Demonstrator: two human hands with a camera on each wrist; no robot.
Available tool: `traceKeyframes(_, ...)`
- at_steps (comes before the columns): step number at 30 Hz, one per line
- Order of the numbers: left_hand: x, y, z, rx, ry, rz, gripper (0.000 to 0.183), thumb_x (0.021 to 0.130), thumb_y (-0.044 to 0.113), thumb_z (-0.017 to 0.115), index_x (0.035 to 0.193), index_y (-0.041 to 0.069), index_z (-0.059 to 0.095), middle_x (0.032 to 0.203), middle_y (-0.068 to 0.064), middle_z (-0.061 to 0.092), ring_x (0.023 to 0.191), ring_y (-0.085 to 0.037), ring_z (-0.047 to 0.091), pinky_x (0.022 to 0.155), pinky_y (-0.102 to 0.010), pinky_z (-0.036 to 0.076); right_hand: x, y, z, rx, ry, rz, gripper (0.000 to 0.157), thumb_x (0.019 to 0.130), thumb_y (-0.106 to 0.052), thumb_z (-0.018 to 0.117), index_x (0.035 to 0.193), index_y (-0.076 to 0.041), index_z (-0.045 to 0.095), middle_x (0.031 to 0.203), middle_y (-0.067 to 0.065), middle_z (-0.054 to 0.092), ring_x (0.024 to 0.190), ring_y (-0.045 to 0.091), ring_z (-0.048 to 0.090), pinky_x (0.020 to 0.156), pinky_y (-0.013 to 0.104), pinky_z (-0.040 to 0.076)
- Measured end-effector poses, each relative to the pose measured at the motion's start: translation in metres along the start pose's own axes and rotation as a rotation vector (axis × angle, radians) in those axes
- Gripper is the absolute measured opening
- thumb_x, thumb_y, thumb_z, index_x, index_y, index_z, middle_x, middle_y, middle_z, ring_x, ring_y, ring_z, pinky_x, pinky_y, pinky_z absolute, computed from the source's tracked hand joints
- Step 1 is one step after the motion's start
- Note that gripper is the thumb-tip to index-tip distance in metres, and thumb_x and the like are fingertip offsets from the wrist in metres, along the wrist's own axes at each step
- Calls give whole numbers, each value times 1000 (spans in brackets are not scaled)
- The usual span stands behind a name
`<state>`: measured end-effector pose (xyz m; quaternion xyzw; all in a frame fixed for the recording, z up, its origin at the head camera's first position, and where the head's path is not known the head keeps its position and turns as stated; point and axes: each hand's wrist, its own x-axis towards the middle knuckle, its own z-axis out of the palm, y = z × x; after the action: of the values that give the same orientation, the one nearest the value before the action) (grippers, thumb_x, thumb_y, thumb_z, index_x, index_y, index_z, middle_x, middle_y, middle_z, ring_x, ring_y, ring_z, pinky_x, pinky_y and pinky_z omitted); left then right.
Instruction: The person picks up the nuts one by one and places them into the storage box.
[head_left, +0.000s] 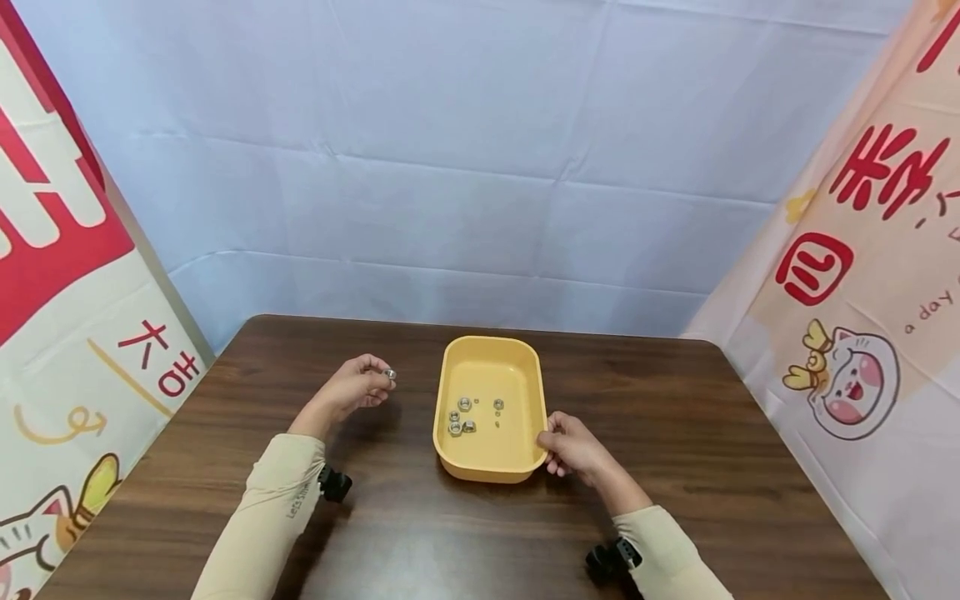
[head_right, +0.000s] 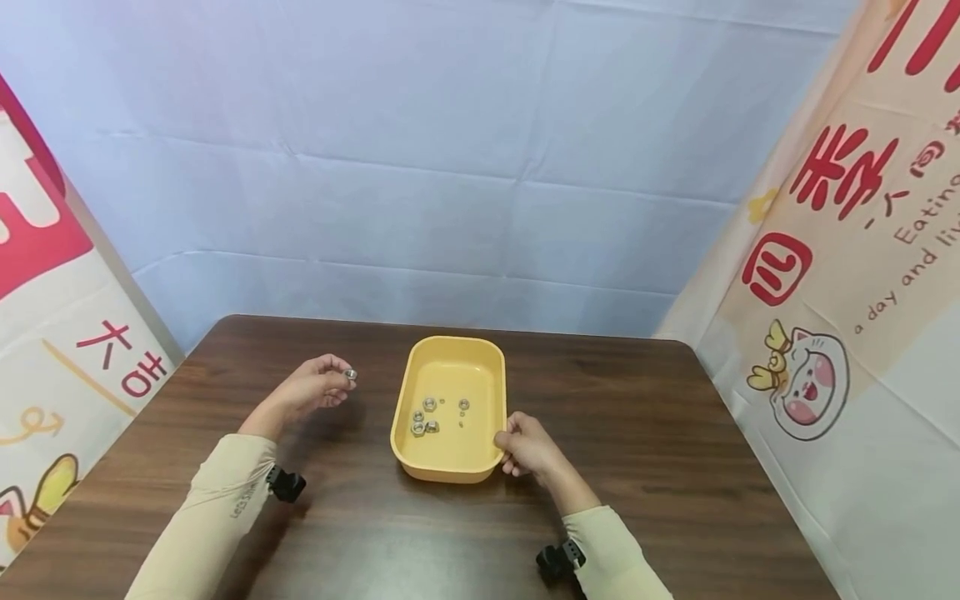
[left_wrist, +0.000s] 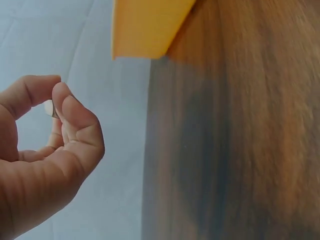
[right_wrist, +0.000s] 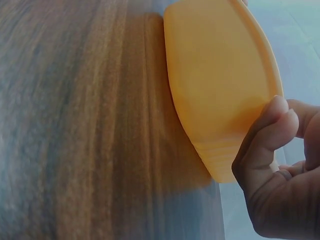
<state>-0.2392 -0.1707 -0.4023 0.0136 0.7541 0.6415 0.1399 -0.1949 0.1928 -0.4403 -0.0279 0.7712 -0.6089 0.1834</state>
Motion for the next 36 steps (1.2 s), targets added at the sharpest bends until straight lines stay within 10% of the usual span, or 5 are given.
traceKeyframes(36,15,31,65,257,-28,-26,23,81,4,65,99,1,51,75,-13,58,62,-24,58,63,-41,51,-3,-3,0,8,-8,3,9,80,-1,50,85,-1,42,56,6,49,41,11,47,37,21,39)
